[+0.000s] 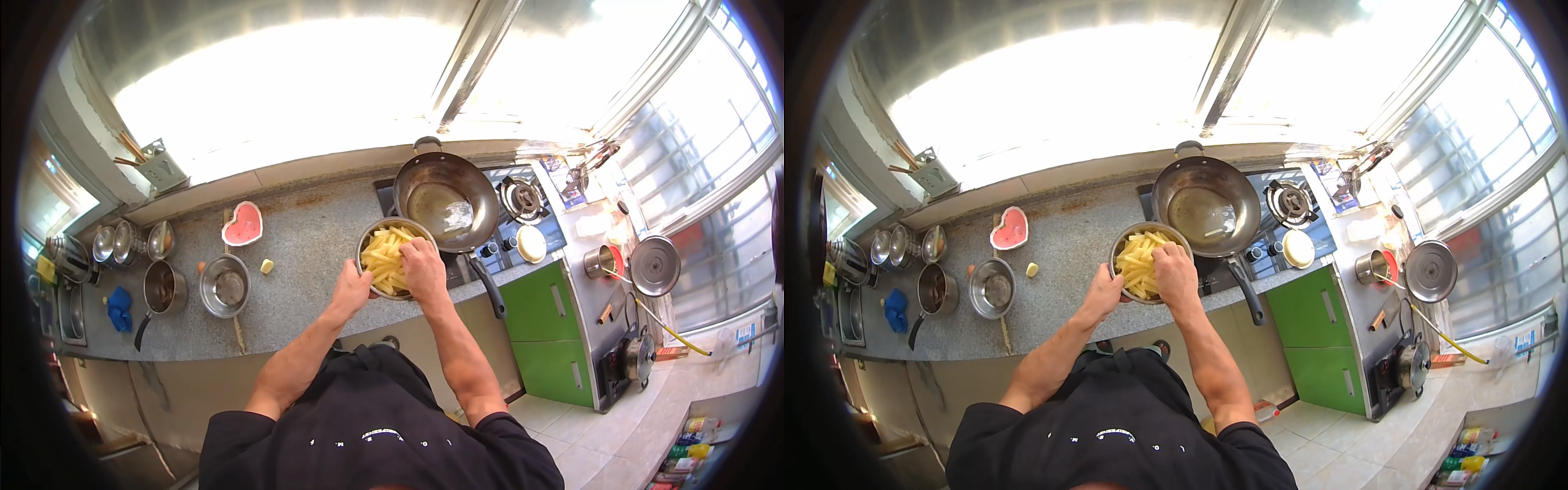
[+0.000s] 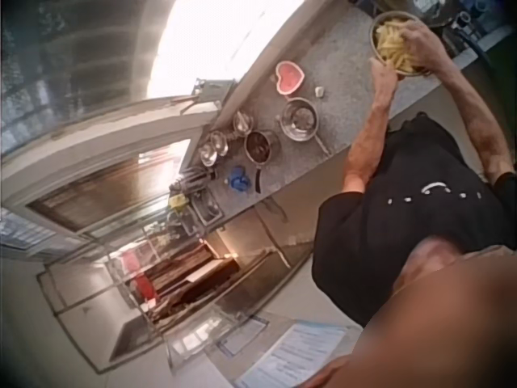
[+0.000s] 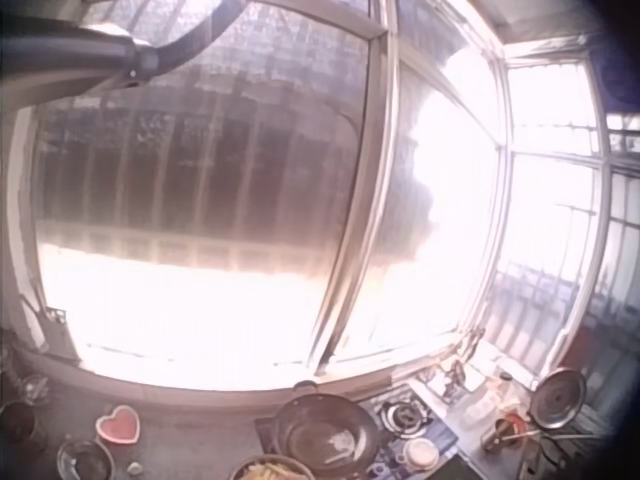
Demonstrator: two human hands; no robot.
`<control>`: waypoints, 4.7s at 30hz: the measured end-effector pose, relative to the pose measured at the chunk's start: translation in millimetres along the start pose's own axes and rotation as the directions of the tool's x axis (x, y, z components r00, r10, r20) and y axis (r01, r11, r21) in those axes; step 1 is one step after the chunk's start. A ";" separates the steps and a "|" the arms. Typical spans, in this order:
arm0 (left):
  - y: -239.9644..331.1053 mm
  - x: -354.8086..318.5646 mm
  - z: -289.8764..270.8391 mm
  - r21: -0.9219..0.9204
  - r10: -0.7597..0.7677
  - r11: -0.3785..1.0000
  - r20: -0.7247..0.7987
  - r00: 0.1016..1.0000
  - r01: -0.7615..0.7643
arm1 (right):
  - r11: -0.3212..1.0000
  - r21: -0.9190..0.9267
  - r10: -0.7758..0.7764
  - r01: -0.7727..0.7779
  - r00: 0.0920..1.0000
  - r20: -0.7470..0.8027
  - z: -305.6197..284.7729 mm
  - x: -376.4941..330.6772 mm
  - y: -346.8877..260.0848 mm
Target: The person places a wok on the stove and pours oil into it. The person then adds potato strips one by one into the hot oil using a ladle.
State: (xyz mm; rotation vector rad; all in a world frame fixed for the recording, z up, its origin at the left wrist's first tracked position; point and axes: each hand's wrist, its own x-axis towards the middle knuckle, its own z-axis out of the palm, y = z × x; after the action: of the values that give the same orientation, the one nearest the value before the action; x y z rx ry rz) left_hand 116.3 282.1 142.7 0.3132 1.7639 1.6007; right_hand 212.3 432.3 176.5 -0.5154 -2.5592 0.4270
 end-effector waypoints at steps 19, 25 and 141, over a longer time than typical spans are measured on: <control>2.3 10.1 0.0 -0.135 -0.015 0.991 0.048 0.999 0.021 | 0.574 0.806 0.604 -0.143 0.739 -0.299 -38.0 7.3 87.0; 12.6 4.4 -0.1 -0.128 -0.023 0.991 0.013 1.000 0.025 | 0.910 0.277 0.380 -0.309 0.889 -0.255 -27.1 4.2 105.2; 10.6 -4.5 -3.1 -0.140 -0.020 0.989 0.123 0.992 0.037 | 0.937 0.285 0.291 -0.201 0.900 -0.323 -30.1 -18.9 25.3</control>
State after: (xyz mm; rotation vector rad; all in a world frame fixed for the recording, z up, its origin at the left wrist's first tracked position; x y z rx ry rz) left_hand 114.4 279.1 154.1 0.3090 1.5475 1.6422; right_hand 250.3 452.5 184.1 -0.7560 -2.0586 0.6622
